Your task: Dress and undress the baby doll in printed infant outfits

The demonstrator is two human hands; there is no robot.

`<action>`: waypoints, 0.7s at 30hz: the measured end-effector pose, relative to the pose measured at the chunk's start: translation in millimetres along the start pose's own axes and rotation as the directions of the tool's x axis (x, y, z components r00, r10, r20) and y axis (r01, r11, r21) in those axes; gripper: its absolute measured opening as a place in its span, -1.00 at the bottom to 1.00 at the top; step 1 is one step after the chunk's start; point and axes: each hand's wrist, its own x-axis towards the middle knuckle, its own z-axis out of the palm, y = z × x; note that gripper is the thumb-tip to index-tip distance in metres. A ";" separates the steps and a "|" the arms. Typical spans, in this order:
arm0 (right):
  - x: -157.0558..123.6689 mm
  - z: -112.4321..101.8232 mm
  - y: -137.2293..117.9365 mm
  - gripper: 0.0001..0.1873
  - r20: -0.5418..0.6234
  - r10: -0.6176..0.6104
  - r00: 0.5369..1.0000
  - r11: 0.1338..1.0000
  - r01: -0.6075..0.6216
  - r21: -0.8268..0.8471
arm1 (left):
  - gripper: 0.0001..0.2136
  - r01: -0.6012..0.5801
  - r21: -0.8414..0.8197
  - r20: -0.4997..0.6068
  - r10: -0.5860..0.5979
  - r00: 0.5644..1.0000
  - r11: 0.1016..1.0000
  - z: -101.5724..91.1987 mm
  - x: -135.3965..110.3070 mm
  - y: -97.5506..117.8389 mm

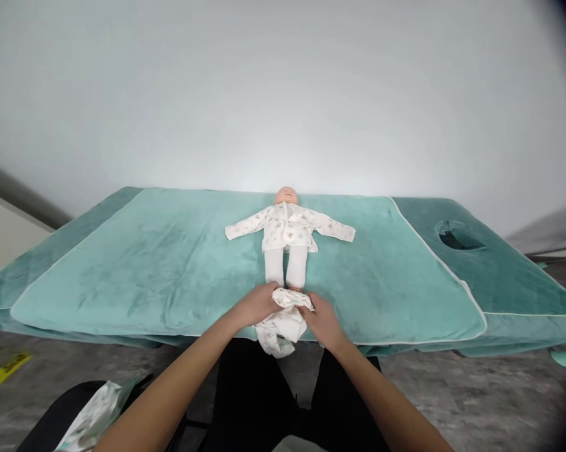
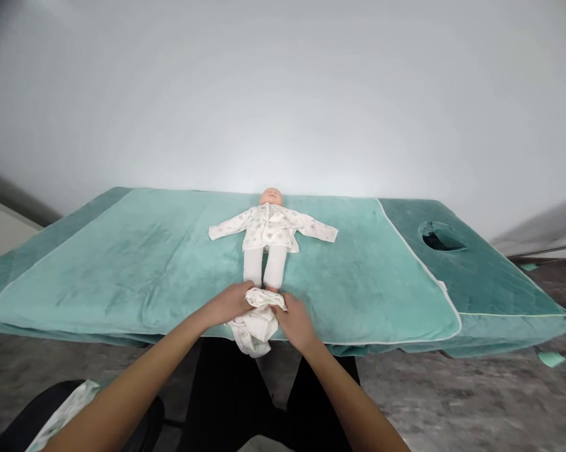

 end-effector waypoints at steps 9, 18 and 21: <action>-10.4 -0.3 -18.5 -0.65 -0.097 0.052 0.994 0.957 -0.022 0.289 | -0.81 -0.106 -0.082 -0.015 0.106 0.994 0.991 -5.8 -17.1 25.5; 17.3 -13.0 4.0 -0.58 -0.158 -0.025 0.987 0.921 0.084 0.381 | -0.67 -0.098 -0.497 0.023 0.127 0.992 0.862 1.9 23.1 19.0; 28.9 -14.9 -2.9 -0.52 -0.174 0.038 0.984 0.880 0.049 0.473 | -0.72 -0.147 -0.416 -0.008 0.159 0.987 0.897 -7.0 51.9 21.3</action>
